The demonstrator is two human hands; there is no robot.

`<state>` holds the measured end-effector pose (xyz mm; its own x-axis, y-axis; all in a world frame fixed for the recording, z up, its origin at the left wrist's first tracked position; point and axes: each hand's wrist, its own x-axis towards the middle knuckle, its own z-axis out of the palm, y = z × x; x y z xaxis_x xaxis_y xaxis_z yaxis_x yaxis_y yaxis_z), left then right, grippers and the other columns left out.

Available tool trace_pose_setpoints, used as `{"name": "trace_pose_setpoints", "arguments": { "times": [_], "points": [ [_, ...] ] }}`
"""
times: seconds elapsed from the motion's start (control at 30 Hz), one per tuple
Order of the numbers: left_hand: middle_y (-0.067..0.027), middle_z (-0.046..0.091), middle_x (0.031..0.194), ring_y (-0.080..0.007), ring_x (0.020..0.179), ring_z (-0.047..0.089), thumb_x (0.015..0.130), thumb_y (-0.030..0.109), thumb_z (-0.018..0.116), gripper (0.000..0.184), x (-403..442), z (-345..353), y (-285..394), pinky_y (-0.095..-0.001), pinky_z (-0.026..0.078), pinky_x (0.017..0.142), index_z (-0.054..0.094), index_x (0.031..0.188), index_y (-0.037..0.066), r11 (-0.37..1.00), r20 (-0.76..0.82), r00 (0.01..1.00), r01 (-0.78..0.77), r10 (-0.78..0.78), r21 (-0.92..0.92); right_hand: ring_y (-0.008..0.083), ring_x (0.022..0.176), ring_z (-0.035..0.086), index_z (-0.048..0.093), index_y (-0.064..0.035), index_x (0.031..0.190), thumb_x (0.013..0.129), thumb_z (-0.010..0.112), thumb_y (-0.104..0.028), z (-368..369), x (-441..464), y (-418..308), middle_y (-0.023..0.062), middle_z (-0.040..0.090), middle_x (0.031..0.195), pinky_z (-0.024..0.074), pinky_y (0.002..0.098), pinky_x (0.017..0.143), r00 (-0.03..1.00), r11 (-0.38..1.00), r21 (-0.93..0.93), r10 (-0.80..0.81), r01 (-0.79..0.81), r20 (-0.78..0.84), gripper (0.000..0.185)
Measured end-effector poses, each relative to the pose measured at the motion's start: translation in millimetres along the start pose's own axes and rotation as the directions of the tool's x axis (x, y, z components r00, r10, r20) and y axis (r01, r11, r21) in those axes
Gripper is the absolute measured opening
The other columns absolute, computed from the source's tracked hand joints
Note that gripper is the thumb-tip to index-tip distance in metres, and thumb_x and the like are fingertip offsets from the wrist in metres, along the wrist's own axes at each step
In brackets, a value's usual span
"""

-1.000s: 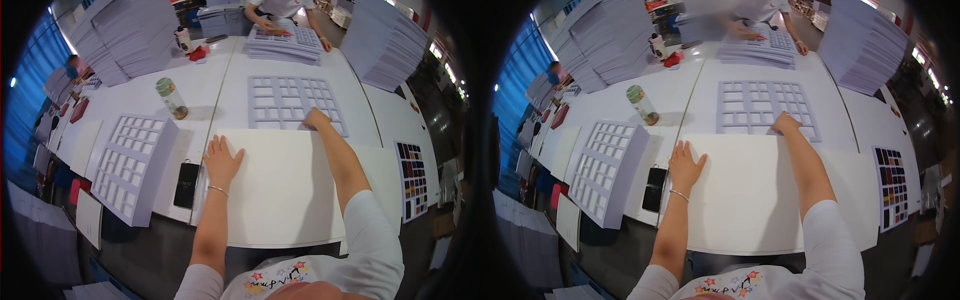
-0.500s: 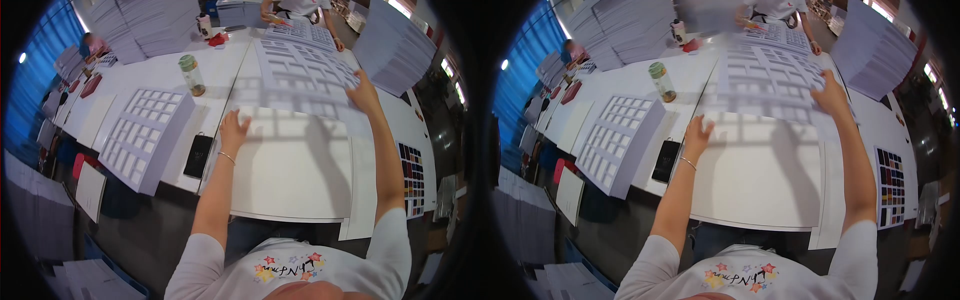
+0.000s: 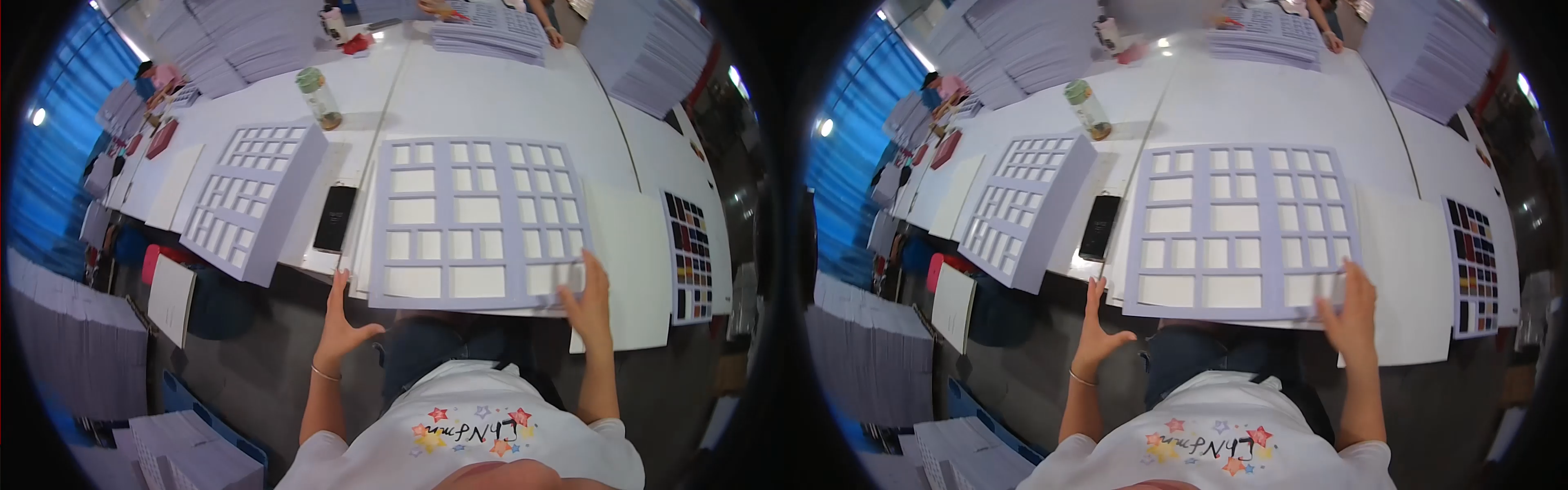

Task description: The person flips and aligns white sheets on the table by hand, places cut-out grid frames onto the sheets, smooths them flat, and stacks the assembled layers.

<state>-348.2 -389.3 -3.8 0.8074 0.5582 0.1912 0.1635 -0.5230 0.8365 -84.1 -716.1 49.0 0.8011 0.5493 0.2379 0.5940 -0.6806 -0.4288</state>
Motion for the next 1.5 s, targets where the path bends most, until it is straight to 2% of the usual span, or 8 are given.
{"name": "trace_pose_setpoints", "arguments": {
  "times": [0.13,0.37,0.47,0.73,0.9,1.1,1.2,1.5],
  "points": [
    [-0.0147,0.031,0.139,-0.0320,0.129,0.024,0.057,0.027,0.081,0.101,2.6,24.7,16.2,-0.0403,0.023,0.105,0.023,0.136,0.001,0.969,-0.092,0.994,-0.031,0.056,0.246,0.0369,0.099,0.054,0.030,-0.0027,0.133,0.083,0.055,-0.027,-14.5,-8.9,35.3,0.0238,0.053,0.112,0.0282,0.0483,0.098,0.859,0.861,0.097,0.477,-0.499,0.185,0.061],
    [-0.0154,0.047,0.127,-0.0258,0.114,0.046,0.062,0.002,0.074,0.079,17.0,23.2,-14.6,-0.0336,0.033,0.098,0.037,0.131,0.002,1.000,-0.206,0.979,0.000,0.003,0.015,0.0332,0.083,0.060,0.031,-0.0080,0.134,0.081,0.058,-0.030,-11.0,-44.5,31.3,0.0204,0.058,0.105,0.0286,0.0455,0.100,0.895,0.853,0.272,0.422,-0.446,0.147,0.063],
    [-0.0146,0.050,0.123,-0.0250,0.112,0.047,0.063,0.001,0.072,0.081,19.5,23.9,-15.7,-0.0331,0.033,0.097,0.033,0.134,0.001,1.000,-0.212,0.977,-0.021,0.021,0.005,0.0355,0.114,0.043,0.032,-0.0058,0.133,0.079,0.061,-0.030,15.4,-62.4,113.2,0.0227,0.047,0.121,0.0299,0.0450,0.099,0.863,0.911,0.132,0.413,-0.391,-0.292,0.065],
    [-0.0147,0.042,0.130,-0.0232,0.118,0.041,0.070,-0.003,0.066,0.072,16.3,33.7,-27.9,-0.0325,0.029,0.100,0.033,0.134,0.002,0.993,-0.258,0.966,-0.009,-0.022,-0.117,0.0365,0.134,0.007,0.000,-0.0018,0.140,0.056,0.071,-0.061,-7.7,-105.7,165.6,0.0254,0.005,0.144,0.0151,0.0539,0.105,0.111,0.118,0.025,0.973,-0.993,-0.205,0.124],
    [-0.0149,0.041,0.130,-0.0238,0.119,0.040,0.072,-0.001,0.066,0.069,17.7,32.7,-26.3,-0.0330,0.029,0.101,0.034,0.134,0.001,0.994,-0.243,0.970,-0.033,0.007,-0.104,0.0404,0.132,0.010,0.004,0.0099,0.135,0.059,0.072,-0.053,39.8,-132.7,224.7,0.0337,0.012,0.139,0.0138,0.0407,0.108,0.185,0.312,0.496,0.940,-0.810,-0.288,0.120],
    [-0.0158,0.041,0.131,-0.0249,0.121,0.039,0.073,0.003,0.067,0.064,16.7,32.1,-23.4,-0.0339,0.028,0.101,0.038,0.131,0.000,0.996,-0.241,0.970,-0.057,0.038,-0.074,0.0402,0.128,0.024,0.021,0.0095,0.131,0.078,0.060,-0.015,31.5,-122.9,206.4,0.0289,0.026,0.136,0.0224,0.0404,0.105,0.338,0.490,0.031,0.644,-0.871,-0.686,0.070],
    [-0.0162,0.041,0.131,-0.0256,0.121,0.038,0.074,0.007,0.068,0.065,14.6,32.1,-34.7,-0.0346,0.028,0.101,0.038,0.131,0.000,0.997,-0.247,0.967,-0.072,0.063,-0.026,0.0346,0.117,0.042,0.030,0.0037,0.128,0.079,0.048,0.006,11.6,-110.3,200.3,0.0236,0.041,0.127,0.0332,0.0360,0.098,0.241,0.740,0.432,0.608,-0.515,-0.756,0.053],
    [-0.0164,0.043,0.128,-0.0281,0.119,0.041,0.068,0.012,0.074,0.073,14.4,36.4,-29.0,-0.0356,0.029,0.101,0.037,0.130,0.000,0.996,-0.301,0.952,-0.074,0.054,-0.057,0.0299,0.108,0.049,0.028,-0.0051,0.132,0.086,0.037,0.008,-16.2,-83.2,190.4,0.0181,0.042,0.126,0.0451,0.0411,0.090,0.195,0.259,0.952,0.937,0.165,-0.289,0.048]
  ]
}}
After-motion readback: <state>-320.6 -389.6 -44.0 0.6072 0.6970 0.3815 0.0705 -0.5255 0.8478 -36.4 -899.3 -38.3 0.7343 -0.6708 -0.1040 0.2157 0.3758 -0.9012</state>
